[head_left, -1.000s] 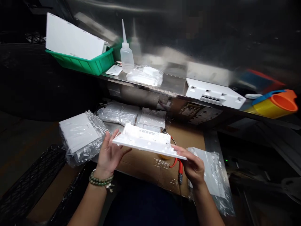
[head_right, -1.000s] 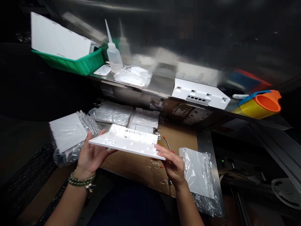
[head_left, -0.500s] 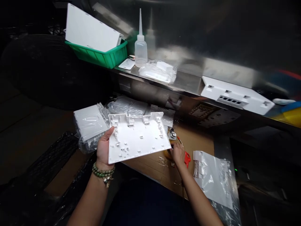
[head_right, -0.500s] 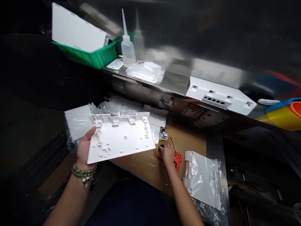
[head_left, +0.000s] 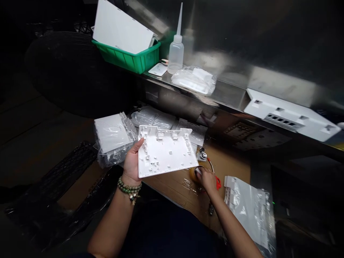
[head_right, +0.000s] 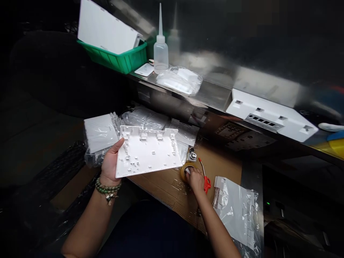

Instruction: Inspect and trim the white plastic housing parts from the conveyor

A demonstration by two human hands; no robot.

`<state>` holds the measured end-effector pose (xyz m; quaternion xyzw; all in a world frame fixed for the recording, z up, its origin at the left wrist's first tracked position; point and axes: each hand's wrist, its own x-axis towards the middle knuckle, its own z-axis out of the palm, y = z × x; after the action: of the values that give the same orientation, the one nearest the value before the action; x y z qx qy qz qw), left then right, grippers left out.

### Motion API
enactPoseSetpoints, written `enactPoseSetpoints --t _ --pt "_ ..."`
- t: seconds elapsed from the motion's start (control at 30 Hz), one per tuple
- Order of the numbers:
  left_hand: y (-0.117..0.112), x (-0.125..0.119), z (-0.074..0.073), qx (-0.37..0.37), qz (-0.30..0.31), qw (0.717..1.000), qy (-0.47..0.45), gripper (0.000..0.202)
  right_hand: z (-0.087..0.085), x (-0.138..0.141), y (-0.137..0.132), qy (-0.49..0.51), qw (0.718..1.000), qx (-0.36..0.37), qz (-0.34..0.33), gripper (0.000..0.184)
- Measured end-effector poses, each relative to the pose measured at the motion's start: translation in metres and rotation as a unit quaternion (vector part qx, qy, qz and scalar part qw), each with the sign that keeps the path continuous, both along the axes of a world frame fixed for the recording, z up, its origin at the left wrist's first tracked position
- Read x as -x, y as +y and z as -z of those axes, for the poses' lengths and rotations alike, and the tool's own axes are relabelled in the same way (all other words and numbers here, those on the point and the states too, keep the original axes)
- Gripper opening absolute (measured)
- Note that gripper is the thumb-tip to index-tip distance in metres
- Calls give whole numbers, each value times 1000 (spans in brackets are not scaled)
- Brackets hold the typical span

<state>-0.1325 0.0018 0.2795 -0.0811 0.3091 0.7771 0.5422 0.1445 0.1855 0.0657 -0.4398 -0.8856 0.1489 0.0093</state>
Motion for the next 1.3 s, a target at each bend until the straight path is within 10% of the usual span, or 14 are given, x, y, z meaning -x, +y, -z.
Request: enactPoseSetpoints --t 0.6,0.73,0.9,1.3 --pt "34 -6 -9 55 10 997 -58 57 -55 31 63 172 981 -1 88 29" --pt "41 -10 -13 60 15 996 -58 55 -124 47 17 261 961 29 85 35" --pt "54 -28 -19 45 12 998 -50 53 -212 82 -85 454 865 123 -173 17" --pt "51 -43 -24 -10 63 997 -35 55 -221 87 -120 463 874 -3 -147 16"
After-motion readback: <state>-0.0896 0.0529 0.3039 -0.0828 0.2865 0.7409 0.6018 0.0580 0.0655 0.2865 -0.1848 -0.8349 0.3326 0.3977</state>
